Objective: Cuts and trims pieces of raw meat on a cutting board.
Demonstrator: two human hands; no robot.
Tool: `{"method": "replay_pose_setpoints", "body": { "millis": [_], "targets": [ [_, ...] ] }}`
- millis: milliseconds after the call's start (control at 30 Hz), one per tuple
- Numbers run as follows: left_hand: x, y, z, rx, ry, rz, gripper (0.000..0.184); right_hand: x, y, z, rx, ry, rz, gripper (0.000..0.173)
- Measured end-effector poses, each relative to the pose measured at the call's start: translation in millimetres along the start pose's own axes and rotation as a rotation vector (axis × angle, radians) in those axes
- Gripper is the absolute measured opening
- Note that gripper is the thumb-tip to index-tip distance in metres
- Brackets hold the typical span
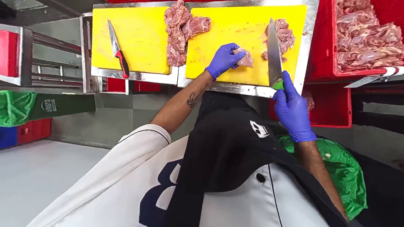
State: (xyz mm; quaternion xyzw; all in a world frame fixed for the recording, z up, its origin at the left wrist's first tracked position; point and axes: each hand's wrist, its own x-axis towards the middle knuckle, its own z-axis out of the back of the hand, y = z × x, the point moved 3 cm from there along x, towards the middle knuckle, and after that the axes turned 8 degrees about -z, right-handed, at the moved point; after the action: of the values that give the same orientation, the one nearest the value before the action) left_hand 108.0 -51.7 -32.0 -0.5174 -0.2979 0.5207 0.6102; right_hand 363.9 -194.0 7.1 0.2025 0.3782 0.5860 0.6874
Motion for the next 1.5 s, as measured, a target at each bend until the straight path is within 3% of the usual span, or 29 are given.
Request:
{"method": "replay_pose_setpoints", "body": {
  "millis": [100,133,200,233,300,367,533,833,933,1033,1133,1200,1300,1400,1500],
  "targets": [
    [-16.1,26.1,5.4,0.562,-0.005,0.076,0.036,8.5,-9.1,-37.9,0.123,0.273,-0.053,0.052],
    [-21.4,30.2,9.2,0.663,-0.007,0.111,0.039,13.0,-19.8,-47.9,0.198,0.353,-0.091,0.051],
    [-27.0,31.1,15.9,0.742,-0.019,0.145,0.041,17.0,-34.1,-53.0,0.297,0.343,-0.157,0.051],
    [-29.5,30.7,17.2,0.739,-0.048,0.096,0.037,16.7,-32.0,-48.6,0.218,0.278,-0.139,0.052],
    [-31.8,32.3,15.7,0.689,-0.066,-0.158,0.031,8.7,-8.3,-36.3,-0.11,0.157,-0.023,0.053],
    [-30.5,35.9,10.4,0.629,-0.052,-0.379,0.03,-6.5,24.2,-25.8,-0.393,0.168,0.097,0.054],
    [-32.1,41.9,6.9,0.676,-0.028,-0.432,0.024,-33.1,52.4,-21.2,-0.729,0.357,0.039,0.057],
    [-30.8,39.6,6.9,0.727,-0.008,-0.414,0.031,65.6,73.9,-102.5,-0.495,0.182,0.171,0.055],
    [-17.3,38.4,20.6,0.725,-0.096,-0.264,0.027,62.4,73.3,-81.3,-0.425,0.192,0.157,0.054],
    [-1.7,43.6,49.3,0.441,-0.251,-0.18,0.033,36.1,59.6,-44.8,-0.205,0.135,0.099,0.055],
    [6.4,40.8,45.0,0.148,-0.079,-0.239,0.044,20.6,42.4,-24.8,-0.202,0.138,0.002,0.054],
    [5.2,33.9,27.3,0.291,0.007,-0.33,0.033,8.6,41.8,-23.1,-0.325,0.175,-0.004,0.054],
    [-3.8,34.8,0.4,0.538,-0.005,-0.432,0.02,-16.4,47.6,-27.1,-0.486,0.227,0.037,0.053],
    [-10.4,39.3,-8.0,0.639,-0.063,-0.413,0.021,-29.0,49.9,-35.0,-0.572,0.294,0.005,0.055],
    [-14.0,40.9,-10.3,0.665,-0.129,-0.421,0.021,-1.5,49.0,-62.5,-0.513,0.267,0.005,0.057]
  ]
}}
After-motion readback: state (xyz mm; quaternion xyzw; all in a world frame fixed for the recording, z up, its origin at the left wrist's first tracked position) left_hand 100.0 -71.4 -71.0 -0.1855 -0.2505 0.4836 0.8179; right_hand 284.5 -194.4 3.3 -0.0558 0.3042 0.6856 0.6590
